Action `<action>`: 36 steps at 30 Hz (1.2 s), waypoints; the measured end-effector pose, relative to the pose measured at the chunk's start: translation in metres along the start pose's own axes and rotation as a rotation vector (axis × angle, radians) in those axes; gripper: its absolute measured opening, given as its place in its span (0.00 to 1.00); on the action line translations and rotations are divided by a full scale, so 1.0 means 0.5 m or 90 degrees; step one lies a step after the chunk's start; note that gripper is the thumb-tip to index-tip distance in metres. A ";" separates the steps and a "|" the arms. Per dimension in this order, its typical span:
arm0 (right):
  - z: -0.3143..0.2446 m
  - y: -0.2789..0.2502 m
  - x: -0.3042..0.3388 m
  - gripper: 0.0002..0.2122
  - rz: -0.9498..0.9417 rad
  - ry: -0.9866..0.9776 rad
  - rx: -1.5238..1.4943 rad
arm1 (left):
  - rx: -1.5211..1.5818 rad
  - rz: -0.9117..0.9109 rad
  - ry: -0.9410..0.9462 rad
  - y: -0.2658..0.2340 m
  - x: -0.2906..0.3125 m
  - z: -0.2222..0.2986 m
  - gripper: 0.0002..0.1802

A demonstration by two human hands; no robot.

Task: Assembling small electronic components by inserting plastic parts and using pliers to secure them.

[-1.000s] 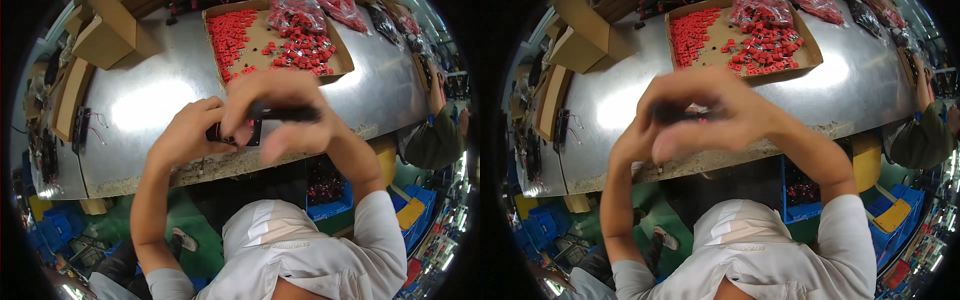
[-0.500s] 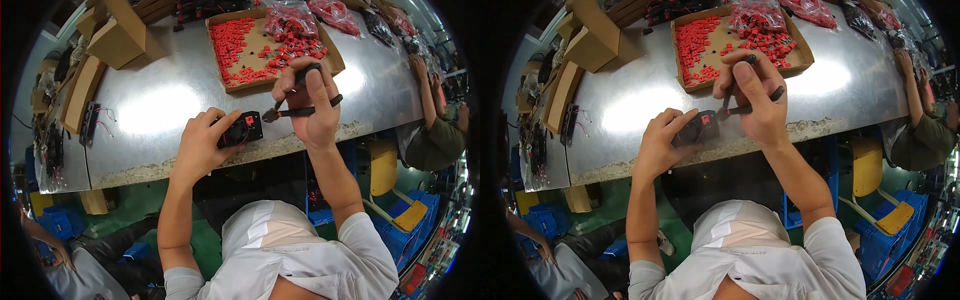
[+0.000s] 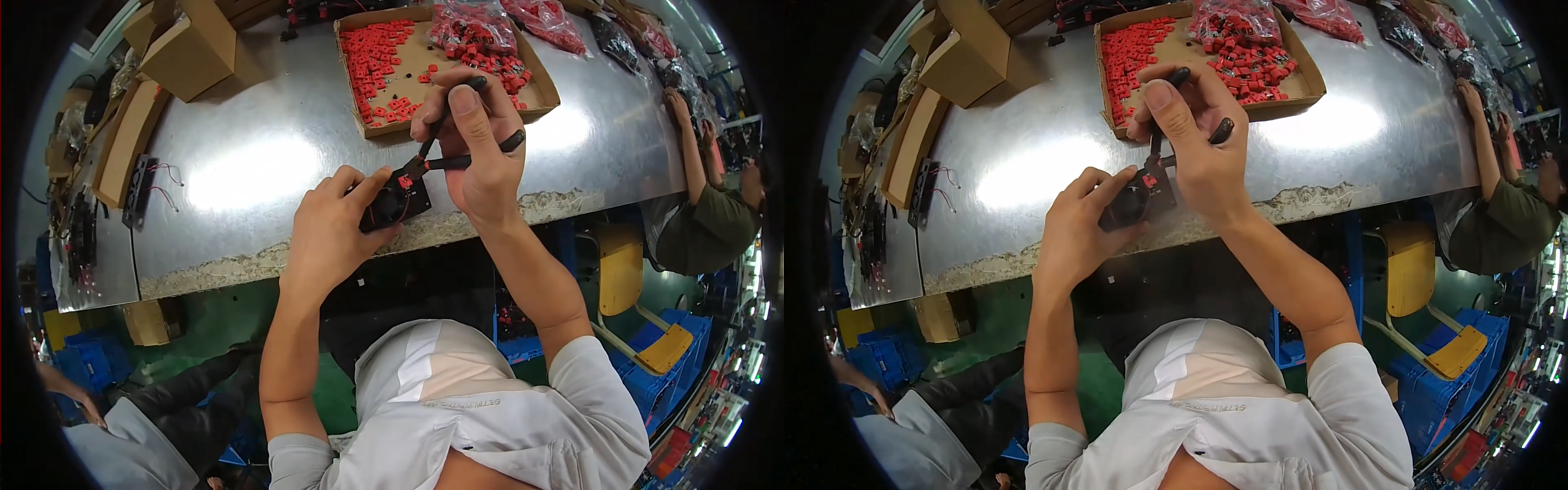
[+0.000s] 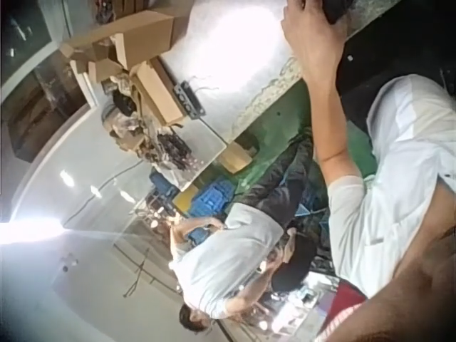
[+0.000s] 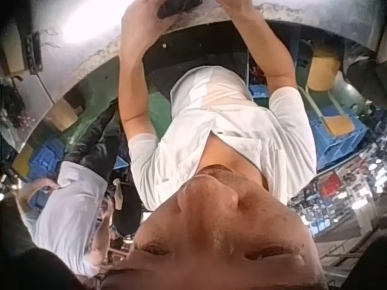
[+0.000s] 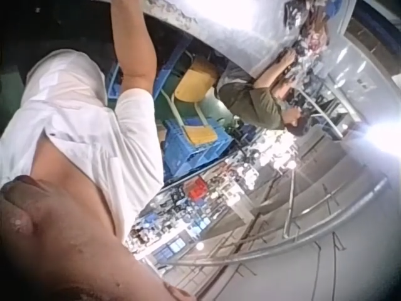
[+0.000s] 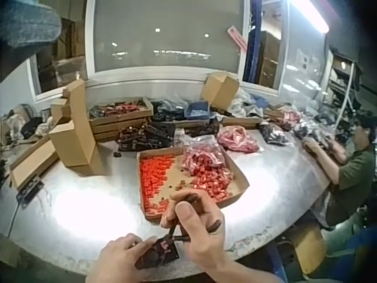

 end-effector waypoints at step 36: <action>-0.012 -0.003 0.057 0.18 -0.011 -0.132 0.053 | 0.127 -0.036 -0.075 0.007 -0.024 -0.038 0.35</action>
Point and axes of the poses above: each hand's wrist, its own x-axis away from the middle knuckle, its own y-axis out of the palm, z = x × y, the point moved 7 cm from there along -x, towards the middle knuckle, and after that the axes turned 1 degree about -z, right-handed, at the moved point
